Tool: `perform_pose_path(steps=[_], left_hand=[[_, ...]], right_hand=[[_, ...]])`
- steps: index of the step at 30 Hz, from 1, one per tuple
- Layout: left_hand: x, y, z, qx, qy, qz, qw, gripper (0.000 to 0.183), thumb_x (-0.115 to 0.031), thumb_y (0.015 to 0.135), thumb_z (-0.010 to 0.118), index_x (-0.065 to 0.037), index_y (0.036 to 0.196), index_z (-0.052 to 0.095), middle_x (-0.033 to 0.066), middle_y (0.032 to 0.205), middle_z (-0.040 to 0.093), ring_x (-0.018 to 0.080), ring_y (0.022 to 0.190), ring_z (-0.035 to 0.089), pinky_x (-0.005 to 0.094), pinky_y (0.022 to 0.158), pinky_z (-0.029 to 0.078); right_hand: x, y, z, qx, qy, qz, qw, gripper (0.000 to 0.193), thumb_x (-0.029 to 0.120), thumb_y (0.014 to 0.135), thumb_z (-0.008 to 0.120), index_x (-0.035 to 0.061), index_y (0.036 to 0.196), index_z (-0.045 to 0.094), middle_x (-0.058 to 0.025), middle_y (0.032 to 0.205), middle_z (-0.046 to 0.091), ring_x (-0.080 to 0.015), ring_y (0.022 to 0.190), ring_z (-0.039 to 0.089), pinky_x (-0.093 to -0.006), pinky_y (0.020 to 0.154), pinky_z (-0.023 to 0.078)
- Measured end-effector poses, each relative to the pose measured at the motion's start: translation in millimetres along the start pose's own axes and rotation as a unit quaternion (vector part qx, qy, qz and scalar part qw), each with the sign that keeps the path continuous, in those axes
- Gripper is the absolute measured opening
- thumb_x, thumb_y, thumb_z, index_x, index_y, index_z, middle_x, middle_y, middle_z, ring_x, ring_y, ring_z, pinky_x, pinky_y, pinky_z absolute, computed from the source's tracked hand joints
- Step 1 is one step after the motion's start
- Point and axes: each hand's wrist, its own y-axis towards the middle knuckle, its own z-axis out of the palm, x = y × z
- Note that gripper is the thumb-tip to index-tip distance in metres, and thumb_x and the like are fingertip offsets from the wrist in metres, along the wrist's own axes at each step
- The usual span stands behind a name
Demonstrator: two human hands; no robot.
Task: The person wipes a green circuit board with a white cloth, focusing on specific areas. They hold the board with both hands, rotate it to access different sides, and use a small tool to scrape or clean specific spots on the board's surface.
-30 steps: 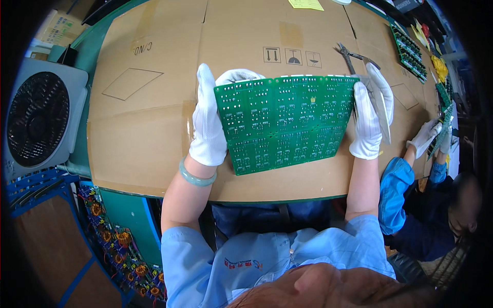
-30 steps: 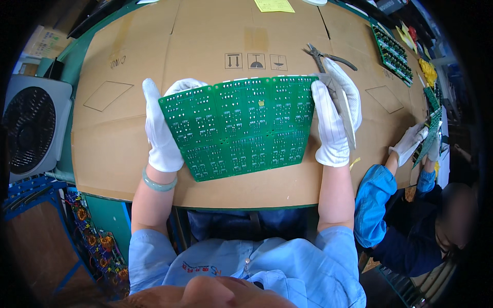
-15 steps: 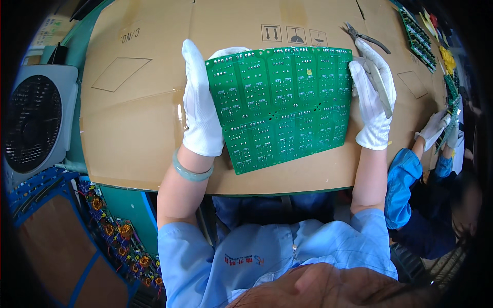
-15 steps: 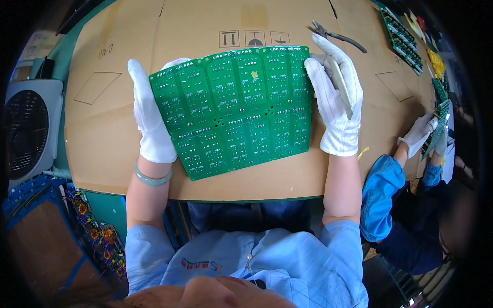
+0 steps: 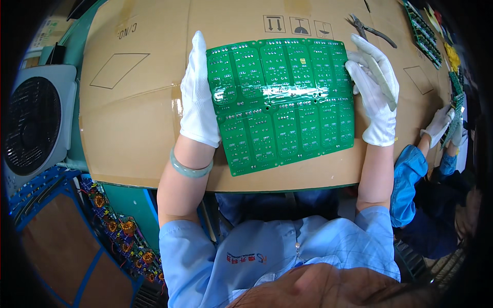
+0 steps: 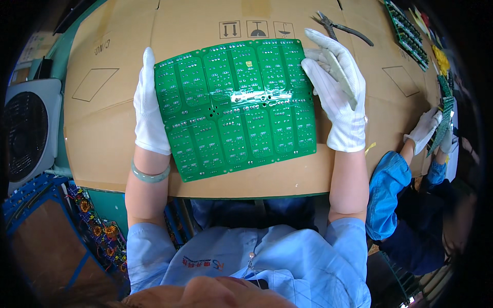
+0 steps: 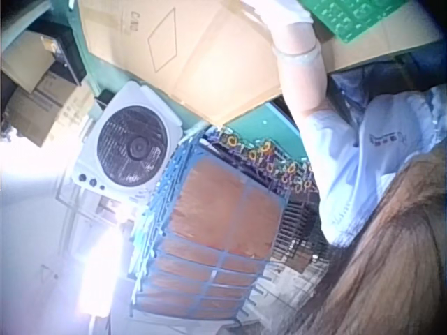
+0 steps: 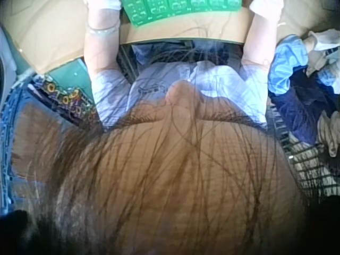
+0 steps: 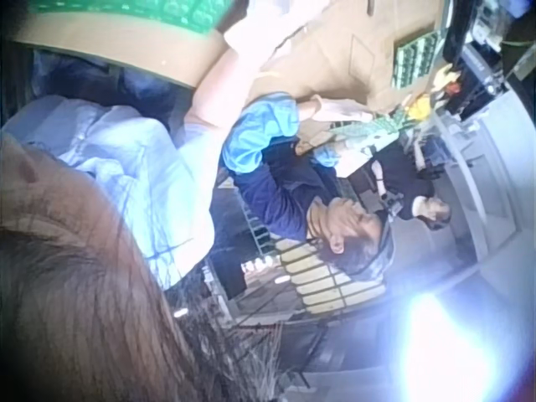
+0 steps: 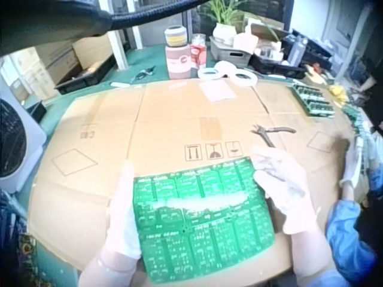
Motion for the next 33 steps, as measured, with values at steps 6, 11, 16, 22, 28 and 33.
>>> perform_pose_path(steps=[6, 11, 16, 22, 28, 33], left_hand=[[4.6, 1.0, -3.0, 0.035, -0.175, -0.155, 0.972, 0.041, -0.036, 0.100, 0.038, 0.000, 0.105, 0.059, 0.0081, 0.087, 0.067, 0.0129, 0.074, 0.065, 0.0265, 0.070, 0.055], [15.0, 3.2, -4.3, 0.096, -0.360, -0.314, 0.873, 0.071, -0.010, 0.079, 0.065, 0.005, 0.135, 0.025, 0.0152, 0.104, 0.062, 0.0253, 0.088, 0.063, 0.0328, 0.082, 0.052], [11.4, 0.5, -8.8, 0.114, -0.168, -0.141, 0.969, 0.074, -0.001, 0.081, 0.064, 0.005, 0.141, 0.021, 0.0159, 0.110, 0.059, 0.0257, 0.091, 0.063, 0.0326, 0.084, 0.053], [-2.6, -0.2, -13.2, 0.085, -0.003, -0.014, 0.996, 0.066, -0.001, 0.085, 0.059, 0.004, 0.140, 0.022, 0.0159, 0.113, 0.059, 0.0266, 0.091, 0.063, 0.0328, 0.084, 0.053], [-8.1, 1.4, -14.6, 0.046, 0.041, 0.031, 0.998, 0.055, -0.011, 0.091, 0.056, 0.004, 0.136, 0.029, 0.0139, 0.111, 0.062, 0.0263, 0.091, 0.064, 0.0332, 0.083, 0.051], [-36.6, 14.5, -18.3, 0.023, -0.290, -0.202, 0.935, 0.051, -0.044, 0.098, 0.036, 0.002, 0.114, 0.054, 0.0104, 0.097, 0.066, 0.0188, 0.084, 0.064, 0.0288, 0.081, 0.051]], right_hand=[[2.7, 1.1, -3.9, -0.019, 0.100, -0.005, 0.995, 0.047, 0.006, 0.082, 0.070, -0.0007, 0.125, 0.053, -0.0122, 0.102, 0.066, -0.0118, 0.087, 0.062, -0.0193, 0.069, 0.049], [7.5, -1.2, -1.4, -0.033, 0.159, 0.008, 0.987, 0.047, 0.004, 0.081, 0.070, -0.0040, 0.123, 0.052, -0.0137, 0.105, 0.065, -0.0151, 0.094, 0.062, -0.0255, 0.084, 0.049], [2.8, 0.2, -0.9, -0.042, 0.146, -0.020, 0.988, 0.046, 0.004, 0.082, 0.070, -0.0039, 0.123, 0.052, -0.0128, 0.107, 0.064, -0.0149, 0.095, 0.062, -0.0261, 0.085, 0.050], [4.9, -2.2, -1.7, -0.039, 0.131, -0.017, 0.991, 0.046, 0.005, 0.081, 0.070, -0.0038, 0.123, 0.053, -0.0130, 0.110, 0.064, -0.0149, 0.095, 0.062, -0.0262, 0.085, 0.050], [8.1, -2.6, -0.2, -0.053, 0.121, -0.024, 0.991, 0.045, 0.005, 0.082, 0.070, -0.0038, 0.122, 0.053, -0.0126, 0.108, 0.065, -0.0148, 0.094, 0.063, -0.0264, 0.085, 0.050], [3.6, -1.8, -3.5, -0.057, 0.068, -0.048, 0.995, 0.045, 0.006, 0.082, 0.070, -0.0021, 0.123, 0.054, -0.0113, 0.103, 0.066, -0.0115, 0.085, 0.062, -0.0221, 0.074, 0.050]])
